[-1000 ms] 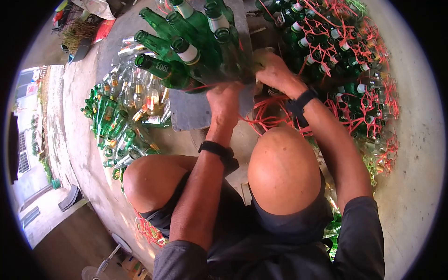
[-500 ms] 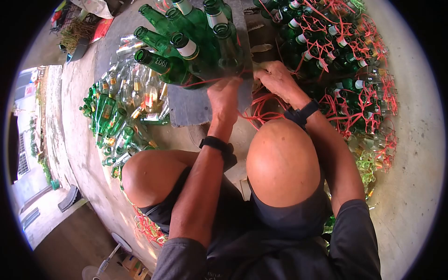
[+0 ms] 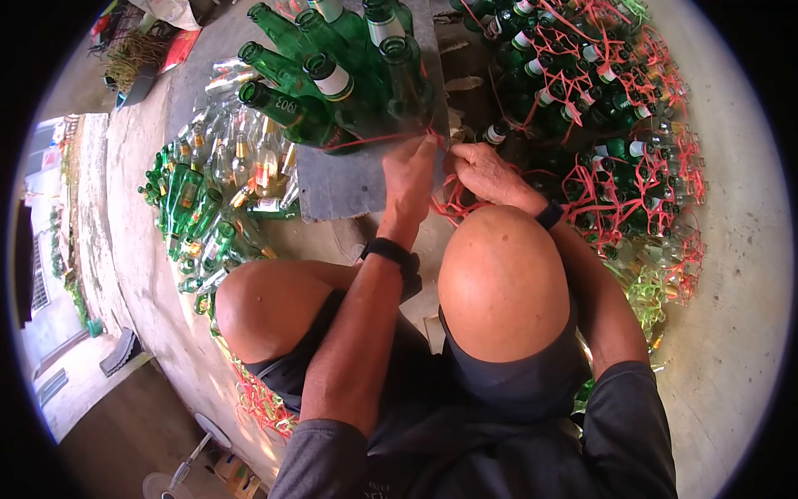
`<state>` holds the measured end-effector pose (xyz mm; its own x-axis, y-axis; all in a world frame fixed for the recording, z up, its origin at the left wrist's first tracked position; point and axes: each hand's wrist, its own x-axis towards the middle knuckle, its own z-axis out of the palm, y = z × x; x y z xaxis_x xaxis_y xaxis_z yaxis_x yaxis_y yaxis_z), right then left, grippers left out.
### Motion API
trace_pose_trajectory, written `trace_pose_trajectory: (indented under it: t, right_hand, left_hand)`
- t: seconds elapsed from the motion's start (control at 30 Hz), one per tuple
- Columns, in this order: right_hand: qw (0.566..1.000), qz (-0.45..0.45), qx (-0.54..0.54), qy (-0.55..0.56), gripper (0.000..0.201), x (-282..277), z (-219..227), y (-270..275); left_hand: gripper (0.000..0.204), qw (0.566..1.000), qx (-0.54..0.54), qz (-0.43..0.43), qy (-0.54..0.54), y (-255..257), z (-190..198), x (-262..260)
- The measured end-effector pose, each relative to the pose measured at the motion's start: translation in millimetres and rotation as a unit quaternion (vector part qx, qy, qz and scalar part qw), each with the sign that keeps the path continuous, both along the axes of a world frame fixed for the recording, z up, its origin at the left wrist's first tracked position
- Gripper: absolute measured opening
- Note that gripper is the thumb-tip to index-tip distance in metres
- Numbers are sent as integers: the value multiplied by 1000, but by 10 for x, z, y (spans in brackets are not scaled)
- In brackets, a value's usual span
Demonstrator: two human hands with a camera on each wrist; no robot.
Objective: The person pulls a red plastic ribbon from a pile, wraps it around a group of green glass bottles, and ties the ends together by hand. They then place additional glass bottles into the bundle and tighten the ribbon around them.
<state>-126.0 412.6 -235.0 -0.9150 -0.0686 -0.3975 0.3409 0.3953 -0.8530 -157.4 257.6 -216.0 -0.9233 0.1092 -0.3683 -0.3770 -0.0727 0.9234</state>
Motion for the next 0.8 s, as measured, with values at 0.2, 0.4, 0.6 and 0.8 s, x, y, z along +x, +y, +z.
trace_pose_trajectory:
  t: [0.2,0.4,0.6,0.8]
  right_hand:
    - [994,-5,-53,-93,24,27,324,-11]
    - [992,-98,-67,-37,25,-35,578,73]
    - [990,-95,-102,-25,26,-278,406,-38]
    - [972,-130,-195,-22,20,-355,241,-101]
  left_hand:
    - [28,1000,9,-15,-10,-12,-25,-7]
    - [31,999,-16,-26,11,-19,48,0]
    - [33,997,-56,-37,30,-36,64,-4]
    - [33,998,-50,-32,10,-55,96,2]
